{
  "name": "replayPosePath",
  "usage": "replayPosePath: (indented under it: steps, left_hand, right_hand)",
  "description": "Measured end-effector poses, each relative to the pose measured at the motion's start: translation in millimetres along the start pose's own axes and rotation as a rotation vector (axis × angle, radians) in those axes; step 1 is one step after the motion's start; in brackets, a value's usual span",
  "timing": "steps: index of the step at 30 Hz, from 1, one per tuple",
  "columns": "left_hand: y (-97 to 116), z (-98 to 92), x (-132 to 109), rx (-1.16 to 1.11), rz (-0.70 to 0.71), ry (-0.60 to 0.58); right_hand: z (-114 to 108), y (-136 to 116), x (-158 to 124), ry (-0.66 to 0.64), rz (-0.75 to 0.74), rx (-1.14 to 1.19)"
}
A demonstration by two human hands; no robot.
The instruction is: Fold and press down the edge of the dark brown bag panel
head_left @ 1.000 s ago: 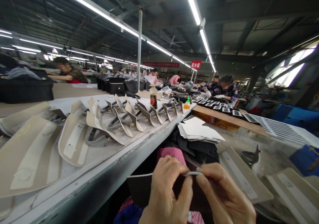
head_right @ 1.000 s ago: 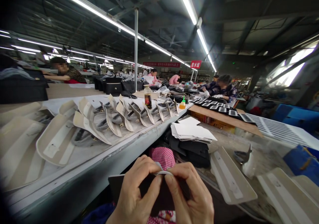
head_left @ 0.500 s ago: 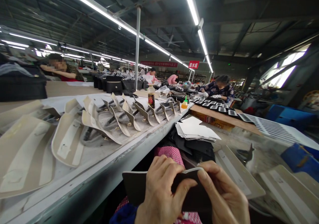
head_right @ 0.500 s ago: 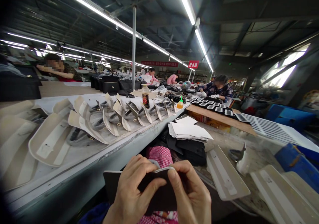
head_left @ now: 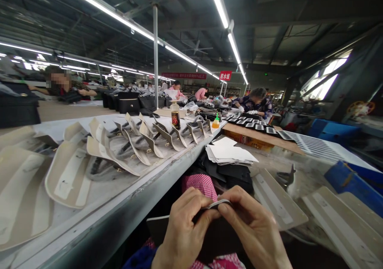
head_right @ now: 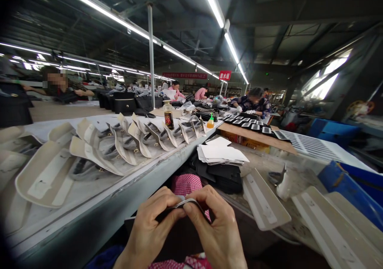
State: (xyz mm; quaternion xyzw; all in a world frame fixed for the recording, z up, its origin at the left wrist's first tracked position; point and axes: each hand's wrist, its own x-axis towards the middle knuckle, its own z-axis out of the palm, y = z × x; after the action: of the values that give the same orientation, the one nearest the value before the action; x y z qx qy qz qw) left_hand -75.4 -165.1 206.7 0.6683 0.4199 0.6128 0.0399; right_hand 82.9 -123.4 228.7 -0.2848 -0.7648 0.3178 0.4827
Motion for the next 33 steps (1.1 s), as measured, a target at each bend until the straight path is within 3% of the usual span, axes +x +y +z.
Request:
replayPosePath:
  steps: [5, 11, 15, 19, 25, 33]
  left_hand:
    - [-0.8, 5.3, -0.7, 0.020, 0.005, -0.005]
    - [-0.9, 0.0, -0.4, -0.054, -0.058, 0.014]
    - [-0.8, -6.5, -3.1, -0.164, -0.125, 0.044]
    - [4.0, -12.3, -4.2, -0.167, -0.076, 0.023]
    - [8.7, -11.4, -6.4, -0.223, -0.102, 0.085]
    - [9.4, -7.3, -8.0, -0.236, -0.093, 0.060]
  right_hand:
    - [10.3, -1.2, -4.8, 0.126, 0.026, -0.092]
    - [14.4, -0.4, -6.2, 0.195, -0.078, -0.042]
    - [9.2, -1.5, -6.6, 0.242, -0.185, -0.096]
    - [8.6, -7.2, -9.3, 0.251, -0.327, -0.215]
    - [19.1, -14.0, -12.0, 0.432, -0.480, -0.382]
    - [14.0, -13.2, -13.3, 0.360, -0.467, -0.396]
